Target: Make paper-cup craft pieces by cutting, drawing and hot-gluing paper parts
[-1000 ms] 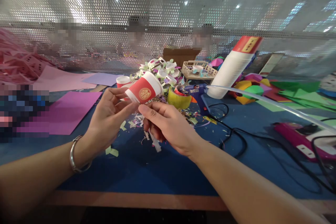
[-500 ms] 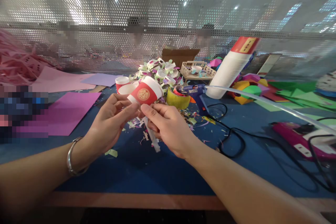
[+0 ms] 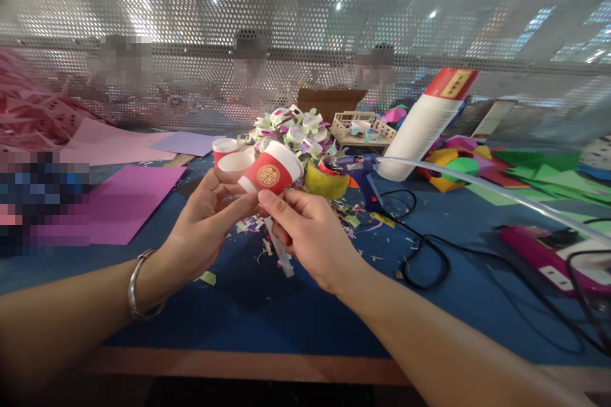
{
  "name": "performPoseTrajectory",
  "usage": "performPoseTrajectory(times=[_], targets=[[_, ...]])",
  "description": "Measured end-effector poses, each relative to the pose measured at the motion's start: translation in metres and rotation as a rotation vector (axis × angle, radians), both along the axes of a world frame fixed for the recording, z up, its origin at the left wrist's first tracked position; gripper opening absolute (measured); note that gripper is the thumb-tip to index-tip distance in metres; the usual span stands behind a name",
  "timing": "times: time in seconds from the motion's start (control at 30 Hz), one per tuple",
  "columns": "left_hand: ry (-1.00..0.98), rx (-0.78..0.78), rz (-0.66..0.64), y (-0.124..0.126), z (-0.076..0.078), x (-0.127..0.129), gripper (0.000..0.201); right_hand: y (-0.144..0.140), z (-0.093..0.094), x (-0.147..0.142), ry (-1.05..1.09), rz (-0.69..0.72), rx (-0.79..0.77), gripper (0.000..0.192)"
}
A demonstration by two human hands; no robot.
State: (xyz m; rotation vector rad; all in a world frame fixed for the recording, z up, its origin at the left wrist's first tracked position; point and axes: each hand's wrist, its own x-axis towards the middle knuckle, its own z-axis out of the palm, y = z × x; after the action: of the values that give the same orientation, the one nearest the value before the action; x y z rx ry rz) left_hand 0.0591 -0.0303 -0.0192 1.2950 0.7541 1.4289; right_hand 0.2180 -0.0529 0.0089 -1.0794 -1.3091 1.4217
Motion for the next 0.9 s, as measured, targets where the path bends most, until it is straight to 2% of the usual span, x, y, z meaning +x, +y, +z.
performPoseTrajectory(times=[0.43,0.67,0.9], targets=[[0.006,0.023,0.022,0.0030,0.0022,0.0005,0.040,0.0014,-0.0012,0.0001,0.039,-0.032,-0.015,0.039],[-0.004,-0.040,-0.052,0.0025,0.0049,-0.0015,0.035,0.0025,-0.0034,0.0009,0.011,-0.024,0.012,0.040],[-0.051,-0.068,-0.096,0.0020,-0.0001,-0.0014,0.034,0.0009,-0.0009,-0.0028,0.057,-0.018,0.024,0.038]])
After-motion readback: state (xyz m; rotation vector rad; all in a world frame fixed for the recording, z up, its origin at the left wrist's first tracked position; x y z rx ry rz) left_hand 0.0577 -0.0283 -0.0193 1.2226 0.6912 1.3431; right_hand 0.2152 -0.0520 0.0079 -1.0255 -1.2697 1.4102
